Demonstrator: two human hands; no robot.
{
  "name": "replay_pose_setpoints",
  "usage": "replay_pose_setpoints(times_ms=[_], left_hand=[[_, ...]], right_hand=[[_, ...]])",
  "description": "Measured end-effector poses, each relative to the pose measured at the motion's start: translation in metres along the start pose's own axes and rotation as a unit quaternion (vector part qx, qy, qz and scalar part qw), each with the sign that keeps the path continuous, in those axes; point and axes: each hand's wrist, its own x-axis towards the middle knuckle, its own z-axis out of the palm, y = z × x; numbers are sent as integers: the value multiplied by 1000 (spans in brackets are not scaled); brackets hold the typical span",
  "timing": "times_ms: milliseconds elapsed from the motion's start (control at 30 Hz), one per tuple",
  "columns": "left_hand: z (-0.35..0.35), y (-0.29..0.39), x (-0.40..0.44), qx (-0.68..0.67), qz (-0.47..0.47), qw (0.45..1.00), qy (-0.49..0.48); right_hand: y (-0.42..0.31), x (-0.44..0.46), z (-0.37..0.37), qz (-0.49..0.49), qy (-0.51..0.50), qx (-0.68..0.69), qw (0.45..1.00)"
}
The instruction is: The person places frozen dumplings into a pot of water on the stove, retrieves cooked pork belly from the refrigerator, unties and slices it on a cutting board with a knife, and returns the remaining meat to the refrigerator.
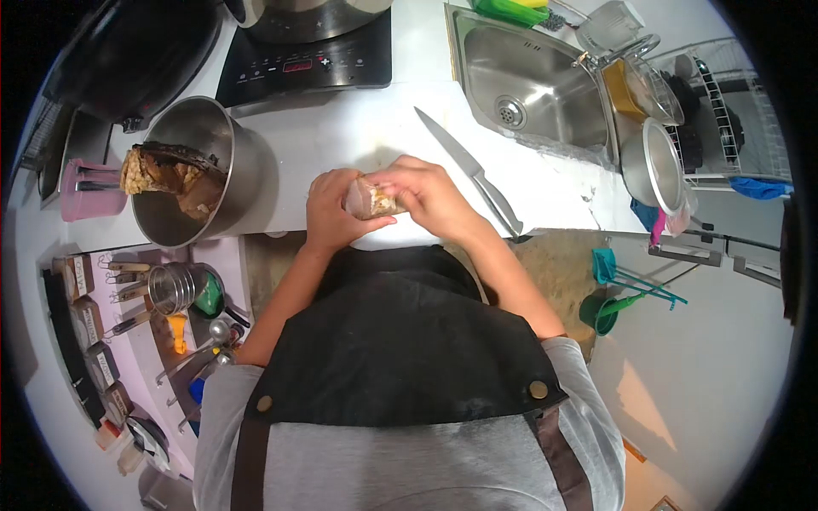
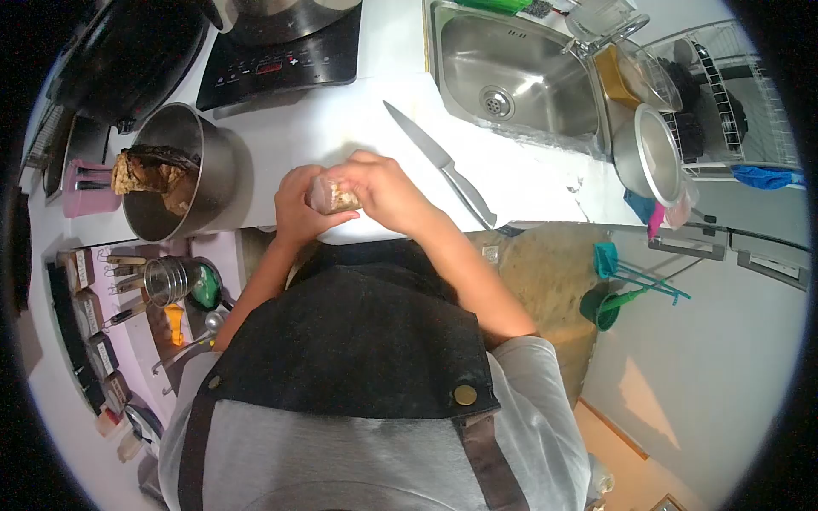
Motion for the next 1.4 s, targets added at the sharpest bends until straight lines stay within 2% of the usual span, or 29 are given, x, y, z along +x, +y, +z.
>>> replay_pose_setpoints(times_ms=[167,233,300,333,433,500,600,633,700,733,833,1033,1100,1133,1200,1300,1400], left_hand=[[-1,-1,2,0,-23,1000,-14],[-1,-3,3,-4,2,1000,-3],[0,-6,1,-2,0,1000,1],[0,-7,1,-2,1,1000,5],[3,-10,-1,9,-2,1000,9],[2,-12,-2,11,7,1000,2],[3,-13,-4,13,21,1000,9],[3,-13,-4,14,25,999,23],[1,-12,-2,17,26,999,14],[0,-11,-2,17,26,999,4],[1,-9,0,13,23,1000,11],[3,-10,-1,19,24,999,22],[5,-12,-2,24,31,999,27],[5,-13,-2,30,39,998,33],[4,-14,-2,30,37,998,30],[6,-17,-4,26,35,999,31],[6,-17,-4,25,37,998,34]], right_hand=[[5,4,1,-8,-60,53,997],[11,5,4,-27,-75,55,995],[17,6,13,-99,-20,16,995],[15,7,17,-102,-22,16,994],[14,6,24,-87,32,-60,994],[22,8,26,-66,111,-103,986],[40,18,10,20,187,-81,979],[38,17,1,19,188,-80,979],[31,17,-17,51,123,-44,990],[30,15,-19,17,86,-32,996],[9,1,-8,33,40,-1,999],[3,-10,26,16,95,-45,994],[4,-9,27,15,87,-138,986],[7,-8,27,15,88,-138,986],[15,-4,24,-30,126,-212,969],[19,0,15,20,135,-200,970],[24,3,12,18,146,-198,969]])
